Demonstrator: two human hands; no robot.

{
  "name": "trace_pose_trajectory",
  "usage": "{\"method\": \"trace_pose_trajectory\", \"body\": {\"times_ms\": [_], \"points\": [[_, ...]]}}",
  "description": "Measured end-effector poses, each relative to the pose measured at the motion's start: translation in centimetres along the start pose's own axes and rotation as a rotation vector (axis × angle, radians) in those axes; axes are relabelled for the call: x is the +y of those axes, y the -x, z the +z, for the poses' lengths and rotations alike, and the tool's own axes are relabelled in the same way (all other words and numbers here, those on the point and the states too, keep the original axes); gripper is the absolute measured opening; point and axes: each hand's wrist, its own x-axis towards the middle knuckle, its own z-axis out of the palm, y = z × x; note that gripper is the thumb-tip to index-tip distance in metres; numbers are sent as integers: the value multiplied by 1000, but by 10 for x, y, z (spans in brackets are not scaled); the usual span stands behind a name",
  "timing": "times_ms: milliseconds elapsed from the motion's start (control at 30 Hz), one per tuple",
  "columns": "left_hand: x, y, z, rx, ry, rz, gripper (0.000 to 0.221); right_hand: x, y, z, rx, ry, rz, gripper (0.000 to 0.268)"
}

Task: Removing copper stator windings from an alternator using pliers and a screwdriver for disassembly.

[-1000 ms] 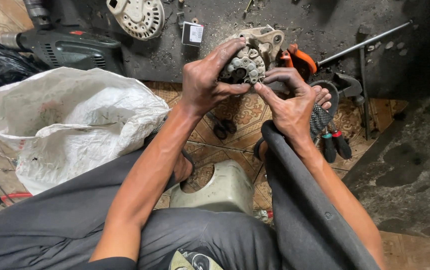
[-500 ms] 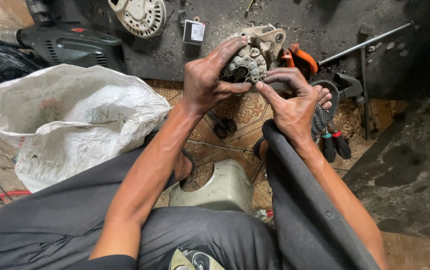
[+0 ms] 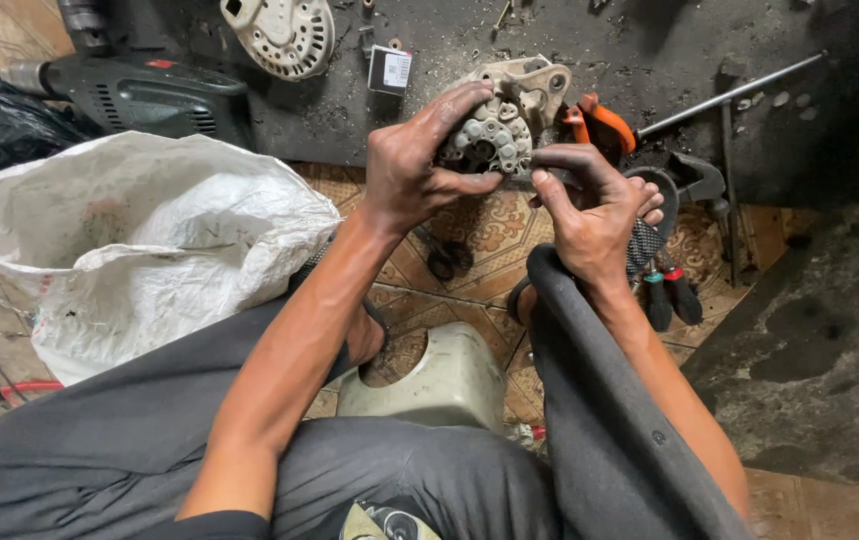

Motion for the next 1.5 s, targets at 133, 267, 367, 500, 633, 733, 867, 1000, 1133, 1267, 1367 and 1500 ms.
{"method": "trace_pose_trajectory", "body": {"times_ms": [133, 267, 367, 500, 633, 733, 867, 1000, 1133, 1267, 1367, 1500], "points": [[-6, -1, 2, -15, -25, 9, 77, -3, 0, 0, 5, 38, 42, 19], [-14, -3, 3, -52, 29, 9, 80, -2, 1, 1, -19, -11, 65, 18], [-7, -11, -6, -82, 106, -9, 80, -8, -4, 5, -38, -121, 146, 30], [-13, -9, -3, -85, 110, -3, 80, -16, -9, 6, -46, 11, 12, 24], [-15, -10, -2, -75, 110, 15, 79, -16, -11, 5, -36, 24, 8, 24], [-13, -7, -3, -87, 80, 29, 78, -19, -9, 5, -38, 21, 47, 23], [-4, -7, -8, -98, 23, 5, 79, -21, -10, 4, -67, 52, 34, 25], [3, -11, -16, -114, 78, -13, 78, -20, -11, 6, -74, 45, 21, 25], [3, -10, -16, -103, 132, -33, 75, -21, -11, 6, -67, 53, -4, 25], [3, -13, -17, -89, 201, -27, 72, -17, -11, 6, -79, -27, 13, 24], [1, -11, -14, -94, 129, -27, 73, -13, -12, 6, -88, -56, 17, 24], [-4, -10, -11, -76, 80, -11, 74, -19, -13, 5, -60, 48, 41, 25]]}}
